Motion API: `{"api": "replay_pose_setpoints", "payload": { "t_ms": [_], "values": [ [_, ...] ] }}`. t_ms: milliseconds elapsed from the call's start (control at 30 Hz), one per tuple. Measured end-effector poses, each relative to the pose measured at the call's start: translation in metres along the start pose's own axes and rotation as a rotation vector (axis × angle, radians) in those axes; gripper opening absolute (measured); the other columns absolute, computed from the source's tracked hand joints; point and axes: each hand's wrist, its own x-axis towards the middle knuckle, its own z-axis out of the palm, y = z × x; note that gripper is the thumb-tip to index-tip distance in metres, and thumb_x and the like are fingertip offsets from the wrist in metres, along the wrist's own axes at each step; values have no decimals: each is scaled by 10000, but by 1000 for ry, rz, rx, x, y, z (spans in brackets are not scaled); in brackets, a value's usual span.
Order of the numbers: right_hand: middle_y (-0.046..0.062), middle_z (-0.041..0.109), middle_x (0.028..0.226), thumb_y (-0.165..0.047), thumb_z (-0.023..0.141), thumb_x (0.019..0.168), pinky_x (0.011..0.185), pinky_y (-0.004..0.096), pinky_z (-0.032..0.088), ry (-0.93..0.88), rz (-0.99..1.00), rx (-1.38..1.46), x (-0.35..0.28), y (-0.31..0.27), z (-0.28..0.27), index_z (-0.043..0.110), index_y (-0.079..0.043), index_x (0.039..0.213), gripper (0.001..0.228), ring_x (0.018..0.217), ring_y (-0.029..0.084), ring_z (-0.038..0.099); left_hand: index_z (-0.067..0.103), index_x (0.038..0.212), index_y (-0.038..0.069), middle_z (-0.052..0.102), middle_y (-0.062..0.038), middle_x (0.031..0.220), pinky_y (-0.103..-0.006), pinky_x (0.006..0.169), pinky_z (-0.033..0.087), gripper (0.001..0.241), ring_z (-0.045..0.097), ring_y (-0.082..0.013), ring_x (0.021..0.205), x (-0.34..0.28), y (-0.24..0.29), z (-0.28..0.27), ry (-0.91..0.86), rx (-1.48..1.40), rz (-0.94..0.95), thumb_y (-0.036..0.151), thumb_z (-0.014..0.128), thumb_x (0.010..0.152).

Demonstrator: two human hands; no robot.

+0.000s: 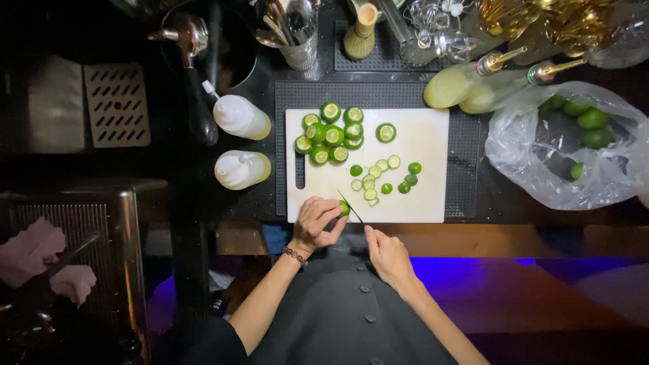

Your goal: Slicing several small limes into halves or quarters on a cutting board.

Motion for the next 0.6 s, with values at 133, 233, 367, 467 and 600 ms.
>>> {"api": "replay_pose_setpoints", "payload": {
  "t_ms": [133,233,367,467,600],
  "values": [
    [309,681,799,-410,422,1051,756,586,529,-75,14,-79,-11,9,-7,722,-27,908,508,826,515,664,715,1043,58,697,-80,1088,-424,928,552,334,683,-274,981,-2,3,-1,21,-8,-1,36,864,745],
    [315,682,829,-411,420,1045,766,594,520,-52,7,-107,-10,2,-9,729,-19,898,521,851,520,659,718,1037,71,700,-80,1087,-416,917,560,330,679,-281,972,-1,2,1,31,-40,-6,23,852,740],
    [330,675,821,-408,403,1053,782,587,523,-70,28,-61,4,-17,-5,723,-17,928,521,853,534,651,713,1044,60,702,-95,1089,-414,896,564,327,685,-287,966,-7,-2,3,45,-46,-7,24,854,751],
    [327,680,829,-434,408,1043,797,600,506,-90,87,-138,-6,-14,-8,740,-28,910,541,863,535,646,707,1067,42,698,-110,1098,-418,905,568,331,698,-277,972,-2,-3,-4,-1,-78,-4,41,860,773],
    [319,687,845,-420,398,1055,784,599,528,-41,-25,-101,9,-11,3,724,-11,889,549,864,522,663,711,1033,51,703,-102,1074,-415,894,570,298,699,-293,946,0,3,-2,12,-105,-23,22,847,769]
  ]
}}
